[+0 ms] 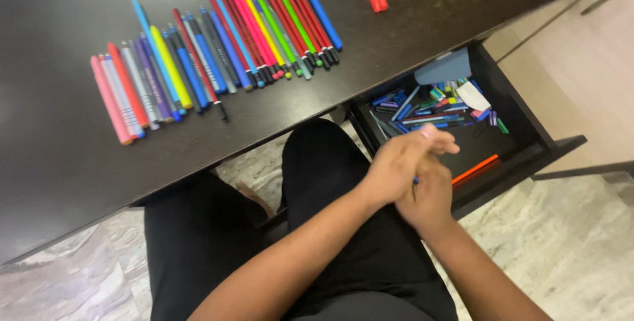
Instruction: The person removes pens from a drawer and arranges them on a table by color. The pens are placed in neat rows on the table surface.
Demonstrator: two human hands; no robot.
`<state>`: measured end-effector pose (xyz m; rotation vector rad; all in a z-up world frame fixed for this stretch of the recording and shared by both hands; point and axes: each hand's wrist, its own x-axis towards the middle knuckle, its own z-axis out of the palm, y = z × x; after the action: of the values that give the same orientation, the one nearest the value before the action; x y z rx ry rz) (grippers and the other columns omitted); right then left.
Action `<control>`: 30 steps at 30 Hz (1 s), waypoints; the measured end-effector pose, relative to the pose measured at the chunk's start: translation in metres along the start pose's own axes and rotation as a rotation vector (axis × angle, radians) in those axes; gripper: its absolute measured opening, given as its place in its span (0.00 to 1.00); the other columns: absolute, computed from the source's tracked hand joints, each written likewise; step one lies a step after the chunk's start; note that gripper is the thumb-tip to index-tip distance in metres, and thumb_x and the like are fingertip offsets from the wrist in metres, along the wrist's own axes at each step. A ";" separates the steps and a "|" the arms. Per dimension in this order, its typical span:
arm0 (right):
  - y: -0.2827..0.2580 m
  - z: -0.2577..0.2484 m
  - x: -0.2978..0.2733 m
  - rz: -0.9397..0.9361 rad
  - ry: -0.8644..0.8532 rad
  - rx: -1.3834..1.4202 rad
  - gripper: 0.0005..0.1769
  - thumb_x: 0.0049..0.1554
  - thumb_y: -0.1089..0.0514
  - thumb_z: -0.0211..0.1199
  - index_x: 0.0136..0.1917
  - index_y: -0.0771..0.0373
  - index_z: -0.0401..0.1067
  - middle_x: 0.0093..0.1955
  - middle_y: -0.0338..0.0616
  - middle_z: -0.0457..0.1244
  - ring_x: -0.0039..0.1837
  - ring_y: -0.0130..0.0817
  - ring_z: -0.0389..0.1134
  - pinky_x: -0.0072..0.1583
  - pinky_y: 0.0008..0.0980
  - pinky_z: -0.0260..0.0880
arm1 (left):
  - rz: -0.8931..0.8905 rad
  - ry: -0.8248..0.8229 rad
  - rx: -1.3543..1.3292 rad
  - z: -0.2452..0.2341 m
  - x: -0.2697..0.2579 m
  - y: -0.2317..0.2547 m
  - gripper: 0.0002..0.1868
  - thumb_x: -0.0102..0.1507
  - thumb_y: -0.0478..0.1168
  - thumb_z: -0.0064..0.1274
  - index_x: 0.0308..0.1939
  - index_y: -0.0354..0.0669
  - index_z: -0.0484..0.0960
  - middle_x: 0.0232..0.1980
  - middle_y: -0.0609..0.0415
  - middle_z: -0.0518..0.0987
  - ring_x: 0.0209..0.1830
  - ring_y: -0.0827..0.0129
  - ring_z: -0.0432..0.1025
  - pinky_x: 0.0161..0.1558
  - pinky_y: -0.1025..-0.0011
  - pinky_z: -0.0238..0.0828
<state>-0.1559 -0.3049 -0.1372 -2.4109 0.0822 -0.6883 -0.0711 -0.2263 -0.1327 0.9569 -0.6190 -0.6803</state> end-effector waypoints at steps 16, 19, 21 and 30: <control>0.138 -0.018 0.033 0.200 -0.085 -0.312 0.11 0.54 0.65 0.69 0.52 0.61 0.80 0.53 0.52 0.69 0.55 0.51 0.71 0.58 0.43 0.70 | -0.134 0.289 -0.540 -0.071 0.020 -0.047 0.48 0.71 0.67 0.24 0.79 0.30 0.44 0.81 0.34 0.54 0.81 0.48 0.53 0.76 0.52 0.50; 0.142 -0.011 0.030 0.177 -0.152 -0.351 0.14 0.51 0.66 0.69 0.53 0.60 0.80 0.54 0.52 0.69 0.60 0.52 0.69 0.62 0.44 0.69 | -0.151 0.303 -0.517 -0.072 0.020 -0.054 0.44 0.72 0.64 0.29 0.78 0.29 0.49 0.80 0.36 0.57 0.77 0.46 0.60 0.76 0.52 0.53; 0.143 -0.010 0.030 0.197 -0.206 -0.383 0.17 0.47 0.67 0.70 0.52 0.60 0.80 0.55 0.52 0.68 0.60 0.54 0.68 0.62 0.45 0.68 | -0.142 0.303 -0.496 -0.075 0.019 -0.060 0.37 0.72 0.58 0.36 0.74 0.30 0.55 0.75 0.37 0.63 0.72 0.46 0.67 0.73 0.53 0.59; 0.148 -0.001 0.029 0.291 -0.353 -0.401 0.13 0.50 0.63 0.71 0.50 0.62 0.78 0.53 0.47 0.70 0.61 0.50 0.68 0.64 0.44 0.67 | -0.136 0.356 -0.285 -0.077 0.016 -0.081 0.18 0.66 0.30 0.55 0.59 0.31 0.74 0.46 0.47 0.79 0.44 0.62 0.79 0.49 0.67 0.77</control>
<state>-0.1157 -0.4315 -0.2097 -2.7826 0.4520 -0.1126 -0.0240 -0.2317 -0.2354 0.8310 -0.1383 -0.6769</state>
